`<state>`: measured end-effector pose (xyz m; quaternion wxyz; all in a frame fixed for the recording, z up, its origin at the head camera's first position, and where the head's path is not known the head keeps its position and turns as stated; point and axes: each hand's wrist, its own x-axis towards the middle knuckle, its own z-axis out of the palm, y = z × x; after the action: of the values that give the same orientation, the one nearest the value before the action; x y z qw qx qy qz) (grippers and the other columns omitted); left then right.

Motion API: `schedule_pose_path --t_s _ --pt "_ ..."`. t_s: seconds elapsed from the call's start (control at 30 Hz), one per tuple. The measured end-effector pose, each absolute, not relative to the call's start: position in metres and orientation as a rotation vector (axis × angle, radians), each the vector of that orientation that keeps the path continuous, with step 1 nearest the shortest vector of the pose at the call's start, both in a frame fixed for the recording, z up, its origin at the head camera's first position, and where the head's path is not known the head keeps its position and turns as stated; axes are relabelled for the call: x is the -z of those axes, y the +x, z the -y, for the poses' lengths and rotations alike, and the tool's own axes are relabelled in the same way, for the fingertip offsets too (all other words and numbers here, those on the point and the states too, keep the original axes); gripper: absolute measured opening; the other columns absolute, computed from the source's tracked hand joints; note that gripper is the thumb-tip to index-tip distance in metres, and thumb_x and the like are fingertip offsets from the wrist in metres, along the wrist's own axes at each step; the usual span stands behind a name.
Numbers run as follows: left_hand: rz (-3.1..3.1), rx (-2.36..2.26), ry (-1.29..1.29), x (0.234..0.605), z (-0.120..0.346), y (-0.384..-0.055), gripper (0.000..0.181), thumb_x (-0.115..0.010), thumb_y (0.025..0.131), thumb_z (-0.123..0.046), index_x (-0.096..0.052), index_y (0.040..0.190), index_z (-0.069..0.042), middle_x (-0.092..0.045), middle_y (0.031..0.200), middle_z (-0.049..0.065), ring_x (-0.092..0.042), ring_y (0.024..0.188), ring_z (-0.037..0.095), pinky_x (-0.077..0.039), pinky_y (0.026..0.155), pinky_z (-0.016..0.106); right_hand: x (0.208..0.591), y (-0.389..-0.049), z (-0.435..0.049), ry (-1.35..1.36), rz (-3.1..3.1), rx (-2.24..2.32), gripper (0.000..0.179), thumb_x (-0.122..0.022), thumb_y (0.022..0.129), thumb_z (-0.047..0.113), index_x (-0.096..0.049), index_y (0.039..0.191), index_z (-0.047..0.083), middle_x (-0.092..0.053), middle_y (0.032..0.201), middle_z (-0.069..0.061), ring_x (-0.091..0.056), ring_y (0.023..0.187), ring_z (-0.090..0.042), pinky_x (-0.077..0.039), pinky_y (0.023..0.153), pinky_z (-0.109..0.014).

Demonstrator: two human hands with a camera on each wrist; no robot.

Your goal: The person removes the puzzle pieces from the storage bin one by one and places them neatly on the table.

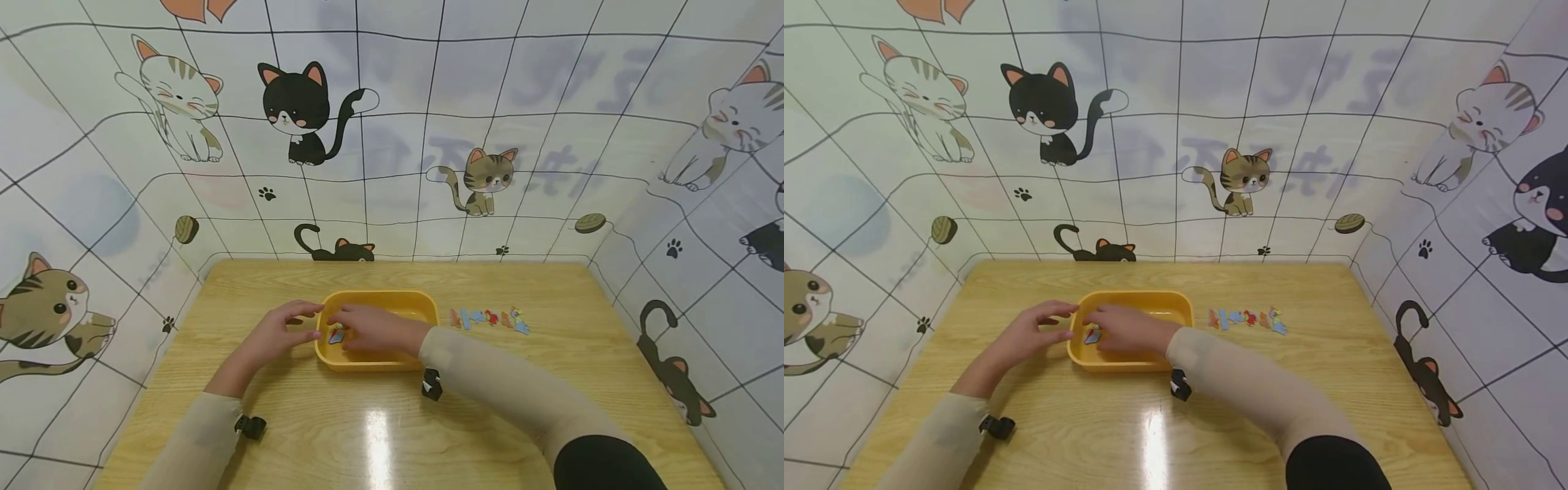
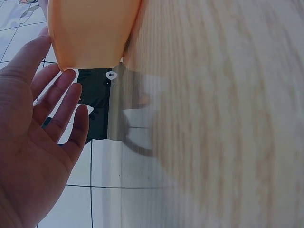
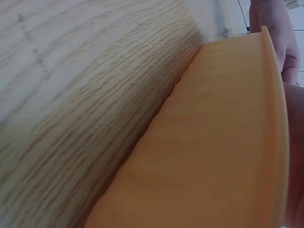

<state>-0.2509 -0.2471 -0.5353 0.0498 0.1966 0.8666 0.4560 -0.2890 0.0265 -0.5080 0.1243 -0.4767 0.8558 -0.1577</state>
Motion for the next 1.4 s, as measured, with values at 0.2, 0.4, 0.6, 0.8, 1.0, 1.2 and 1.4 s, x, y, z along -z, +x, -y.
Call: schedule_pose_path --t_s 0.2,0.4,0.6,0.8,1.0,1.2,1.4 --pt "-2.621 -1.415 0.617 0.535 0.246 -0.251 0.053 -0.087 0.099 -0.029 -0.071 0.148 -0.017 -0.067 0.15 0.005 -0.062 0.136 0.035 -0.051 0.114 0.063 0.517 -0.294 -0.016 -1.409 -2.473 0.455 0.037 -0.081 0.101 0.015 -0.072 0.136 0.009 -0.068 0.125 -0.006 -0.06 0.104 -0.009 -0.052 0.094 -0.02" --pt "-2.633 -1.407 0.621 0.535 0.246 -0.25 0.052 -0.087 0.099 -0.028 -0.071 0.148 -0.016 -0.068 0.149 0.005 -0.062 0.135 0.035 -0.052 0.113 0.062 0.525 -0.297 -0.013 -1.363 -2.467 0.517 0.032 -0.08 0.101 0.012 -0.072 0.131 0.006 -0.067 0.121 -0.003 -0.062 0.104 -0.008 -0.052 0.096 -0.019" --pt "-2.633 -1.417 0.625 0.536 0.246 -0.25 0.052 -0.087 0.099 -0.026 -0.071 0.147 -0.014 -0.069 0.147 0.006 -0.063 0.134 0.035 -0.052 0.113 0.062 0.53 -0.3 -0.012 -1.254 -2.444 0.623 0.029 -0.081 0.103 0.016 -0.072 0.129 0.005 -0.071 0.113 -0.001 -0.062 0.097 -0.007 -0.053 0.09 -0.02" --pt "-2.631 -1.432 0.637 0.535 0.246 -0.249 0.053 -0.088 0.098 -0.024 -0.072 0.147 -0.012 -0.069 0.147 0.005 -0.064 0.133 0.035 -0.053 0.111 0.061 0.528 -0.3 -0.012 -1.249 -2.425 0.682 0.022 -0.082 0.103 0.015 -0.075 0.121 0.004 -0.069 0.096 0.004 -0.06 0.086 -0.009 -0.051 0.08 -0.022" --pt "-2.626 -1.43 0.633 0.535 0.246 -0.249 0.053 -0.088 0.098 -0.024 -0.071 0.147 -0.012 -0.069 0.148 0.005 -0.064 0.133 0.035 -0.052 0.112 0.06 0.525 -0.299 -0.013 -1.254 -2.421 0.672 0.023 -0.082 0.102 0.011 -0.074 0.123 0.004 -0.066 0.094 0.003 -0.057 0.085 -0.011 -0.048 0.078 -0.023" --pt "-2.629 -1.426 0.618 0.536 0.246 -0.249 0.052 -0.087 0.1 -0.026 -0.071 0.148 -0.013 -0.068 0.148 0.005 -0.062 0.135 0.035 -0.052 0.113 0.062 0.525 -0.299 -0.011 -1.218 -2.431 0.666 0.016 -0.081 0.102 0.01 -0.077 0.115 0.004 -0.064 0.089 0.005 -0.055 0.081 -0.009 -0.046 0.073 -0.021" --pt "-2.628 -1.425 0.62 0.536 0.246 -0.248 0.052 -0.086 0.1 -0.028 -0.071 0.148 -0.014 -0.068 0.148 0.005 -0.062 0.135 0.035 -0.051 0.114 0.063 0.529 -0.299 -0.01 -1.163 -2.463 0.66 0.009 -0.082 0.1 0.011 -0.079 0.107 0.007 -0.066 0.086 0.008 -0.056 0.078 -0.007 -0.047 0.072 -0.019"
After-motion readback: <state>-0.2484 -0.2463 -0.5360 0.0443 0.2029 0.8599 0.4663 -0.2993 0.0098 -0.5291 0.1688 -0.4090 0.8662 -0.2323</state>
